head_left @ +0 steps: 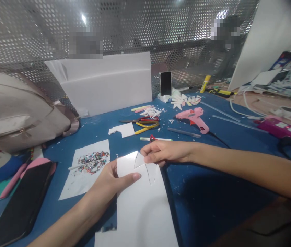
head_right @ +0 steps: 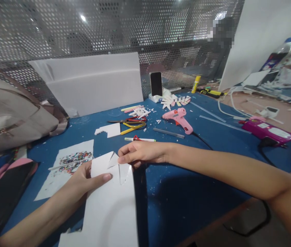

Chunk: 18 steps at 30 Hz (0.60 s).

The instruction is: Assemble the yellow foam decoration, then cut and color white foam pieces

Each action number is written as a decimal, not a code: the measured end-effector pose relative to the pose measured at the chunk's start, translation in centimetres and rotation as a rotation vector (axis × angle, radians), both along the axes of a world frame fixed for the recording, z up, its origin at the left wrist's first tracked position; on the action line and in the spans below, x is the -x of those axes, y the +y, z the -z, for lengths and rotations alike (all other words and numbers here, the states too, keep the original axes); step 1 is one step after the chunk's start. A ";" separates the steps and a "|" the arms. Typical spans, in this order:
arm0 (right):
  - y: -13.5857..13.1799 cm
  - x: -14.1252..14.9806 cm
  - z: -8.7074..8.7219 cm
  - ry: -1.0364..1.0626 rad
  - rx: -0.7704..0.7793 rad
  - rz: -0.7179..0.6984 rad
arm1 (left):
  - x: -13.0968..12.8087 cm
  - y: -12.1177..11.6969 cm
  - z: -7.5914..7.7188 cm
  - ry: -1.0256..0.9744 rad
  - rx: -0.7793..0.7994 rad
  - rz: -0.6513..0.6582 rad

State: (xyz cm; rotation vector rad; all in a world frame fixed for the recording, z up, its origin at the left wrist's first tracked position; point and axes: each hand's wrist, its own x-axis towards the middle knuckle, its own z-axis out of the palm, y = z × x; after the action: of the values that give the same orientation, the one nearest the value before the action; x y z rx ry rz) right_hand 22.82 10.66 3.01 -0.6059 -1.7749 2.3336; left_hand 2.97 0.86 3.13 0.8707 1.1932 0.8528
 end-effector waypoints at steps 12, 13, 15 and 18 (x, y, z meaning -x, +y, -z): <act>0.1 0.2 0.7 0.035 0.106 -0.014 | -0.1 -0.1 -0.4 -0.033 0.005 0.024; 0.1 0.2 0.7 0.031 0.120 -0.017 | -0.1 -0.1 -0.5 -0.039 0.003 0.024; 0.0 0.2 0.7 0.011 0.133 -0.025 | -0.1 -0.1 -0.7 -0.049 0.001 0.023; 0.0 0.2 0.5 -0.015 0.119 -0.017 | -0.2 -0.1 -0.7 -0.056 0.002 0.020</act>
State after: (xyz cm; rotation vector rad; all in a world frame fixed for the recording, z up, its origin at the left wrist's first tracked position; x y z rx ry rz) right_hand 22.67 10.61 2.47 -0.6284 -1.6625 2.4665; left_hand 3.21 0.71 3.86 0.8508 1.1341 0.8543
